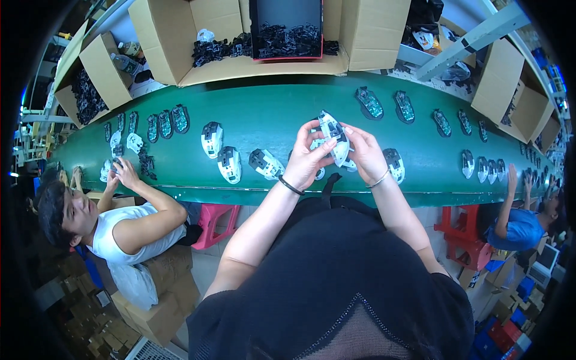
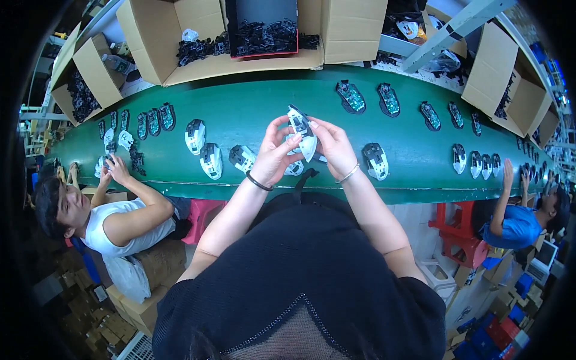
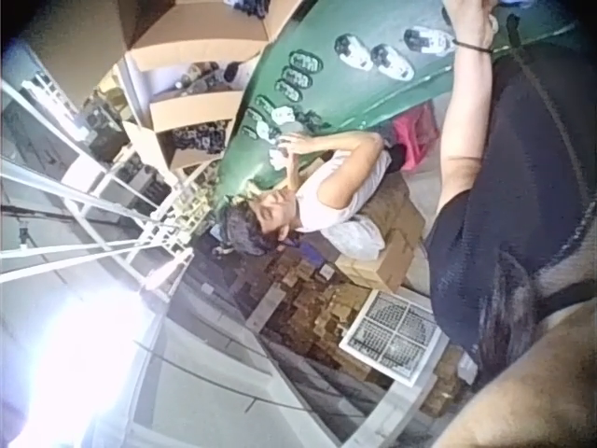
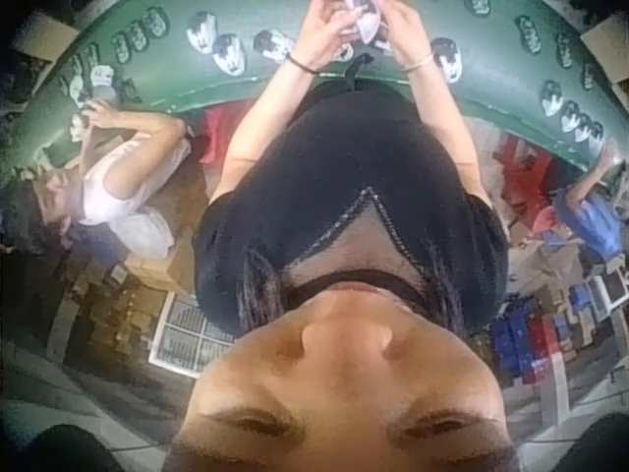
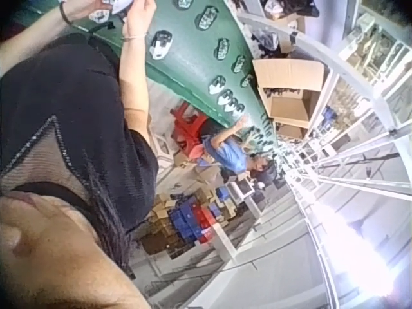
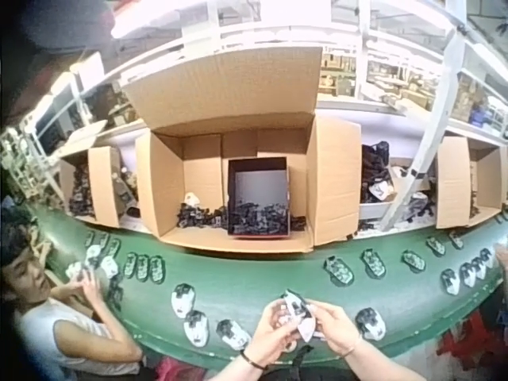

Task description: The person moves a box of mouse parts and assembles computer mouse shells by fitting small plastic components into the mouse covers by hand before placing them along the conveyor belt.

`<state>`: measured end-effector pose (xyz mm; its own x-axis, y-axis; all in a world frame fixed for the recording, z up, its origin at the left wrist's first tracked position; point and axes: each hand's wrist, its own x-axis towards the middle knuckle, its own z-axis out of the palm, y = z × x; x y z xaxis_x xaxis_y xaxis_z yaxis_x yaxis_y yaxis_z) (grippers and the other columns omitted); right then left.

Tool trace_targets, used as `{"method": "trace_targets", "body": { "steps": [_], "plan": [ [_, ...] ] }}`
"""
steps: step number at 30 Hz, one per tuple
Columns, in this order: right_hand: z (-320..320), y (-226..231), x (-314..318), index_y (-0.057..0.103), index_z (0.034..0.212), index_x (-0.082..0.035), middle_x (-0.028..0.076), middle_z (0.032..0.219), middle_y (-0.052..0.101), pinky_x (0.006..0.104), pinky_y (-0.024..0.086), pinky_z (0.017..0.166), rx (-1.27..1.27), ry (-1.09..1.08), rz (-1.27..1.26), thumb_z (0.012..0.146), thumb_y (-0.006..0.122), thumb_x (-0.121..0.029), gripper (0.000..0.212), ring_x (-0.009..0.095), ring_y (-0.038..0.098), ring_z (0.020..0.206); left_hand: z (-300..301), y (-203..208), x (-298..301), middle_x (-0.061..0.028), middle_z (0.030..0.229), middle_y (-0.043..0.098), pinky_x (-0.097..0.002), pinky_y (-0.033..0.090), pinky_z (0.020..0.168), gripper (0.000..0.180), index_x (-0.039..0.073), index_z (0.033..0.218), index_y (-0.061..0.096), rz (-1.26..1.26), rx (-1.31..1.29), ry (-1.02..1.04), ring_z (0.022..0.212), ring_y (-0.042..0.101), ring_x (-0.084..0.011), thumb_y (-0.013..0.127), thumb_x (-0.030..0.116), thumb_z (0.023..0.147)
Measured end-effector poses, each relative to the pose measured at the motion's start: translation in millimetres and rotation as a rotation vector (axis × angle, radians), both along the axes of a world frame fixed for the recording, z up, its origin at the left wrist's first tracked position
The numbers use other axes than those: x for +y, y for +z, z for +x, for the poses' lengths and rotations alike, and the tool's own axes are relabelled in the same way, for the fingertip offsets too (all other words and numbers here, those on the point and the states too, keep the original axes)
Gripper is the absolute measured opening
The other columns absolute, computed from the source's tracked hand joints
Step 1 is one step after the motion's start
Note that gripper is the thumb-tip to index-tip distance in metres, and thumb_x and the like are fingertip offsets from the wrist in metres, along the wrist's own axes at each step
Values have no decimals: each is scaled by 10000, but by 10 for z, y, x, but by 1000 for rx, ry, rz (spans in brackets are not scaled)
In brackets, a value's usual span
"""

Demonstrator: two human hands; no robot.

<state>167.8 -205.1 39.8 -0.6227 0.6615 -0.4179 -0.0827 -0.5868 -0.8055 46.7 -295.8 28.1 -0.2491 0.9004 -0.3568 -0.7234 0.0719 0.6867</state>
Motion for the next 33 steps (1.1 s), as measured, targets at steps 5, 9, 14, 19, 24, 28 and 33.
{"method": "trace_targets", "body": {
  "steps": [5, 9, 14, 19, 24, 28, 33],
  "plan": [
    [-20, -138, -15, 520, 1167, 43, 75, 1015, 609, 244, 482, 746, -72, 29, 60, 905, 522, -229, 377, 114, 589, 869, 47, 7, -28, -59, 1100, 460, -343, 523, 729, 586, 122, 1258, 313, -58, 143, 33, 996, 528, -179, 671, 117, 793],
    [-6, -100, -12, 525, 1151, 44, 82, 1001, 608, 249, 491, 723, 53, -5, -117, 906, 519, -235, 371, 119, 588, 854, 2, -72, -20, -76, 1120, 407, -314, 540, 710, 639, 103, 1252, 295, -85, 128, 36, 956, 560, -186, 709, 116, 765],
    [-10, -166, -76, 534, 1143, 33, 88, 996, 608, 237, 496, 687, -41, -51, 9, 902, 528, -206, 339, 124, 593, 841, 66, -27, -25, -67, 1107, 432, -335, 527, 687, 590, 132, 1236, 320, -142, 265, 16, 971, 535, -198, 685, 102, 774],
    [35, -231, -93, 532, 1150, 37, 78, 1003, 607, 223, 482, 700, -42, -19, 22, 899, 535, -182, 333, 107, 581, 848, 70, -120, -33, -75, 1104, 428, -340, 528, 677, 584, 137, 1239, 315, -150, 241, 16, 960, 535, -195, 678, 96, 782],
    [55, -254, -103, 555, 1124, 42, 82, 1014, 608, 240, 453, 777, -63, -6, 51, 887, 552, -177, 323, 111, 558, 903, 94, -170, -56, -80, 1112, 390, -274, 524, 609, 652, 105, 1246, 298, -104, 322, 0, 865, 565, -171, 723, 121, 752],
    [19, -433, -156, 544, 1160, 2, 29, 957, 606, 236, 463, 707, -89, 25, 159, 884, 570, -249, 374, 88, 557, 838, 48, -217, -99, -76, 1118, 433, -332, 525, 661, 601, 141, 1245, 322, -154, 260, -8, 927, 548, -202, 685, 85, 770],
    [499, -599, 0, 546, 1180, -49, 79, 1002, 598, 301, 447, 794, -310, -87, 515, 792, 673, -266, 462, 180, 549, 915, -126, -355, -133, -74, 1079, 515, -352, 526, 678, 513, 153, 1257, 337, -162, 40, -17, 961, 553, -203, 609, 115, 824]
  ]
}}
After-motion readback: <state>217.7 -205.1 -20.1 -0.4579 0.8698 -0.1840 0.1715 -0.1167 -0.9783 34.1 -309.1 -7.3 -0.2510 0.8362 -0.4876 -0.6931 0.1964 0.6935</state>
